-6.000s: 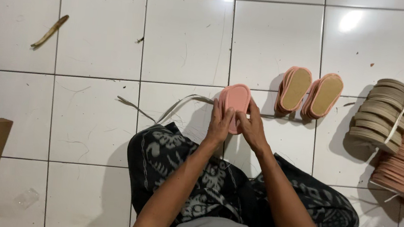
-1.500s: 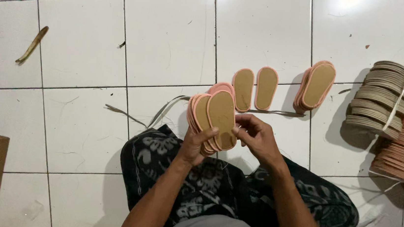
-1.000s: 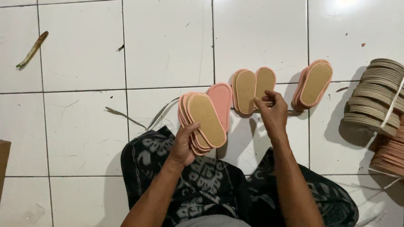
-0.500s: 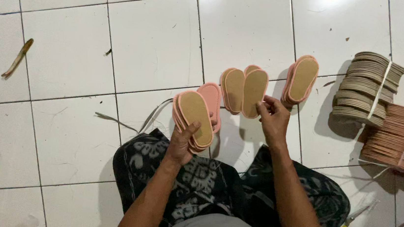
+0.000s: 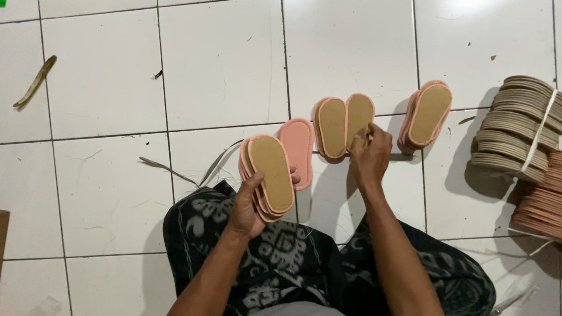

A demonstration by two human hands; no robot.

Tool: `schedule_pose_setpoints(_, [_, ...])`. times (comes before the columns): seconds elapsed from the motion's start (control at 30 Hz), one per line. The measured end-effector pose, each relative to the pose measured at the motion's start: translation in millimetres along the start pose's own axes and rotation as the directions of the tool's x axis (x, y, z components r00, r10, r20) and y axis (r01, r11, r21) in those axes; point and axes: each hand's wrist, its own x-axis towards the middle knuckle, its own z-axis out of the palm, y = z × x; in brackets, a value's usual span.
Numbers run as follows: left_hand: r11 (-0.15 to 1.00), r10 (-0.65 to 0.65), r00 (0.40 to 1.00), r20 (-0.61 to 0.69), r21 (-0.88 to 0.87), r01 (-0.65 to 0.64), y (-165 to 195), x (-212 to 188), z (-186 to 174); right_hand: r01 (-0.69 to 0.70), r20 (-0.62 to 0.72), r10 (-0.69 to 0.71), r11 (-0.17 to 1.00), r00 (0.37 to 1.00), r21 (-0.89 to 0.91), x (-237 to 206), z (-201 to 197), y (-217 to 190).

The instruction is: The person sits on the workshop floor and bundles stacks of pink insoles, wrapping rubber bands around each stack and setting finished bundles aside. They then use scissors to trim excess material from assembled sandals laid out on the floor and place small trimmed pieces into a plastic bag.

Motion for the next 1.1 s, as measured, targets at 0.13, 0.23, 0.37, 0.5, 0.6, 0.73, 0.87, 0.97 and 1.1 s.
schedule_pose_setpoints(0.13, [1.0, -0.018, 1.0, -0.007, 0.011, 0.018, 0.9, -0.8, -0.9, 0.082, 0.02, -0.08, 0.968, 0.997, -0.237, 7.1, -2.2, -7.1])
schedule_pose_setpoints(0.23, [1.0, -0.029, 0.999, -0.024, 0.011, 0.029, 0.7, -0.9, 0.2, 0.092, 0.084, -0.07, 0.947, 0.994, -0.309, 8.8, -1.5, -8.6])
schedule_pose_setpoints(0.37, [0.999, -0.025, 1.0, 0.007, 0.026, 0.025, -1.2, -0.9, 1.3, 0.071, 0.071, -0.051, 0.941, 0.996, -0.331, 8.5, 0.7, -4.1])
schedule_pose_setpoints(0.5, [0.999, -0.045, 0.999, 0.007, 0.012, 0.045, -4.8, -0.1, -2.4, 0.081, 0.087, -0.055, 0.938, 0.995, -0.338, 9.0, -9.2, -11.7])
schedule_pose_setpoints(0.6, [0.999, -0.031, 0.999, 0.028, -0.02, 0.031, -8.2, 2.7, -8.0, 0.157, 0.063, -0.147, 0.965, 0.987, -0.21, -0.2, -30.8, -35.3])
schedule_pose_setpoints(0.73, [0.997, 0.012, 1.0, 0.002, -0.082, -0.011, -15.4, 7.1, -10.6, -0.041, 0.271, -0.058, 0.937, 0.961, 0.348, -54.5, -73.5, -74.3])
schedule_pose_setpoints(0.87, [0.999, 0.022, 1.0, -0.003, -0.042, -0.022, -20.9, 8.2, -7.0, -0.364, 0.614, 0.03, 0.827, 0.788, 0.428, -86.4, -89.7, -99.5])
schedule_pose_setpoints(0.97, [0.999, 0.038, 0.999, 0.018, -0.009, -0.038, -21.3, 7.1, -2.4, -0.417, 0.648, 0.015, 0.777, 0.761, 0.472, -91.5, -92.3, -99.0])
schedule_pose_setpoints(1.1, [0.999, 0.038, 0.999, 0.013, 0.034, -0.039, -21.4, 4.9, 7.2, -0.447, 0.656, 0.034, 0.758, 0.754, 0.475, -92.2, -84.3, -82.2])
